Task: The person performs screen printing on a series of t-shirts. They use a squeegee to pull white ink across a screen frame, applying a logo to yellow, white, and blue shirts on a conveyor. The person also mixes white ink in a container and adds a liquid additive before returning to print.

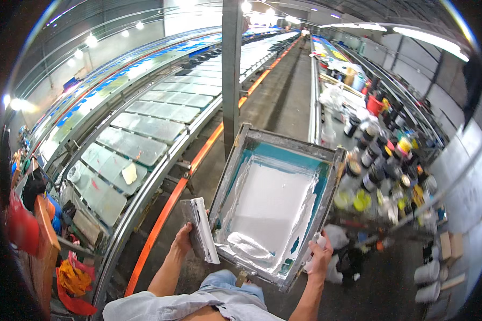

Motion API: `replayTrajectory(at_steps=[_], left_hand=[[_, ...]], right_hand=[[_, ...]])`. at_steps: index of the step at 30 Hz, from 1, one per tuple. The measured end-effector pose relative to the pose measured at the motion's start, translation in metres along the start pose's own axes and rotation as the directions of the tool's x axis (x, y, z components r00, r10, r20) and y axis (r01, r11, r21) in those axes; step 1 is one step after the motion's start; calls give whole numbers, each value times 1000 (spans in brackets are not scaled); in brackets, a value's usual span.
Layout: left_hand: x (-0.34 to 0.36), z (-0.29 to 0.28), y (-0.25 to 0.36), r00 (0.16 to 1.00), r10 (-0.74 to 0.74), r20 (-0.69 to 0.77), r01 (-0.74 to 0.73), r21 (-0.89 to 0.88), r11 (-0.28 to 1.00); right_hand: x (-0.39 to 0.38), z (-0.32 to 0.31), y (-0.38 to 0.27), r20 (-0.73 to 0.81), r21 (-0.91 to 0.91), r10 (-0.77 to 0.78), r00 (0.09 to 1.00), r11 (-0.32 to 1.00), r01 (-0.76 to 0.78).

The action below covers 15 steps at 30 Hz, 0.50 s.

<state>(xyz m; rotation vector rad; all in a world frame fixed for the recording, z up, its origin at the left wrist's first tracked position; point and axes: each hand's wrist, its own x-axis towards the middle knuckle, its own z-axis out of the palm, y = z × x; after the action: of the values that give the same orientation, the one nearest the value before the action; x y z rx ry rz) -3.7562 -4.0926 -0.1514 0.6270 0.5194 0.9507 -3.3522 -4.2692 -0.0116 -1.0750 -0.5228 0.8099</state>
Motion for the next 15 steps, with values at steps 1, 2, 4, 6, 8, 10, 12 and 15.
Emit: replayTrajectory(at_steps=[1,2,4,6,8,10,12,15], left_hand=[[25,0,0,998,22,-59,-23,-10,1000],[53,0,2,992,42,-115,-44,-18,999],[112,9,16,998,13,-63,-17,-65,998],[182,14,26,997,30,-75,-35,-65,997],[261,3,37,999,23,-42,-27,-75,997],[342,5,44,1000,16,-7,-16,-90,996],[428,20,50,1000,-1,28,4,-93,996],[546,47,61,988,-151,-36,151,-24,988]], right_hand=[[32,12,-1,-35,-38,36,999,999,-37],[67,24,1,-9,-72,25,1000,997,-25],[137,39,9,19,-146,-4,1000,989,6],[211,55,27,11,-132,-19,1000,991,20],[274,80,32,35,-79,-16,999,997,18],[334,89,40,-101,-142,-48,994,989,34],[397,92,37,-201,-193,-87,976,980,48],[471,98,20,-285,-227,-69,956,974,3]])
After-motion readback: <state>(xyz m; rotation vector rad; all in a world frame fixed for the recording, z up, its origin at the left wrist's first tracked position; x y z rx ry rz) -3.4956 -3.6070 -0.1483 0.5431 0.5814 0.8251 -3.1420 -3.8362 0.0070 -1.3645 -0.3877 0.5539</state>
